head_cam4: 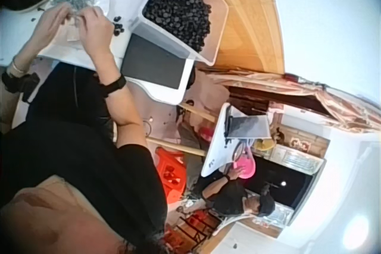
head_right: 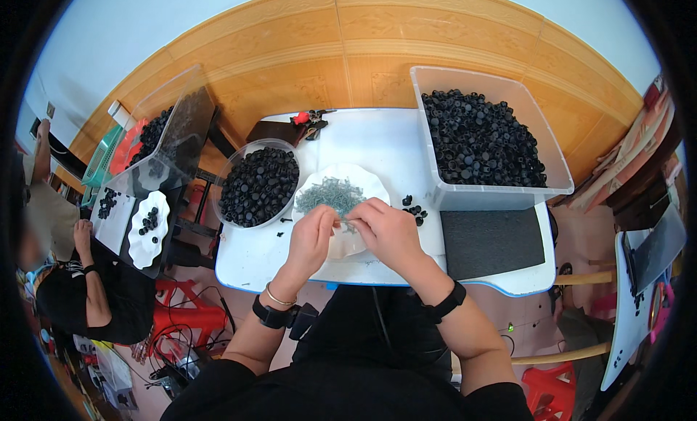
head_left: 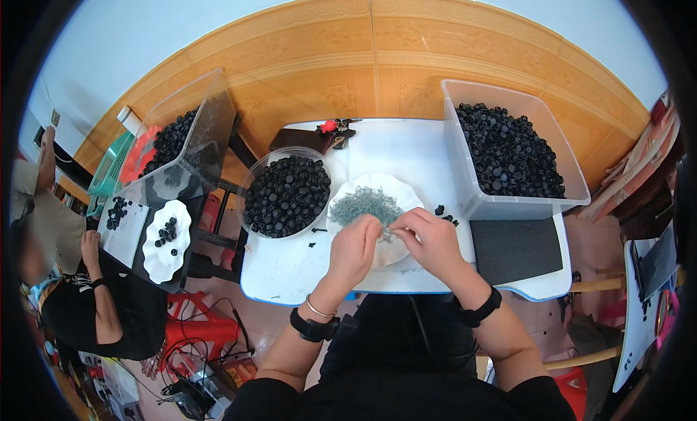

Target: Sorting and inspecting small black plastic components on a table.

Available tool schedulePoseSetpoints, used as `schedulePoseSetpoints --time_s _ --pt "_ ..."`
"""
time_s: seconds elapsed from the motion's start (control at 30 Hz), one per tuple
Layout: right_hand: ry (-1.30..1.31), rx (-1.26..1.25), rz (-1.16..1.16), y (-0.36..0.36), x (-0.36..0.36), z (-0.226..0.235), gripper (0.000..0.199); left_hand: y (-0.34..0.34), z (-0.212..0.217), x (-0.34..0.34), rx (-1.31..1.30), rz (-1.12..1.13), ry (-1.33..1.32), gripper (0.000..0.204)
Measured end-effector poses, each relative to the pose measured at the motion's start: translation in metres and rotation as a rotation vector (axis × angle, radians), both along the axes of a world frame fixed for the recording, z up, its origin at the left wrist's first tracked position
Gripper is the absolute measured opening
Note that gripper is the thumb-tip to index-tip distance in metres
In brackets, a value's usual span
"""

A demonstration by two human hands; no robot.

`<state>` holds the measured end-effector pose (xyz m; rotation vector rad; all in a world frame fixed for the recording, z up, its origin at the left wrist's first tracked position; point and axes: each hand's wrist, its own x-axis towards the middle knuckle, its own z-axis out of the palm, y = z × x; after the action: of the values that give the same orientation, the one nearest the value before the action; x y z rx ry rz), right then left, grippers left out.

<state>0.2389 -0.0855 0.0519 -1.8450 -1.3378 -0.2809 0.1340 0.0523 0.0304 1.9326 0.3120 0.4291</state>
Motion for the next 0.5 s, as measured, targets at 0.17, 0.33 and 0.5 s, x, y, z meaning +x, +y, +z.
schedulePoseSetpoints --time_s 0.17,0.33,0.5 --pt "0.416 -0.134 0.098 -0.001 0.002 0.004 0.008 -0.003 0.014 -0.003 0.568 0.08 -0.316 0.01" --pt "0.663 -0.159 0.146 0.0 0.002 0.001 0.011 0.001 0.011 -0.004 0.666 0.062 -0.409 0.016" --pt "0.838 -0.201 0.158 -0.001 0.003 0.001 0.015 0.006 0.01 -0.005 0.752 0.052 -0.47 0.019"
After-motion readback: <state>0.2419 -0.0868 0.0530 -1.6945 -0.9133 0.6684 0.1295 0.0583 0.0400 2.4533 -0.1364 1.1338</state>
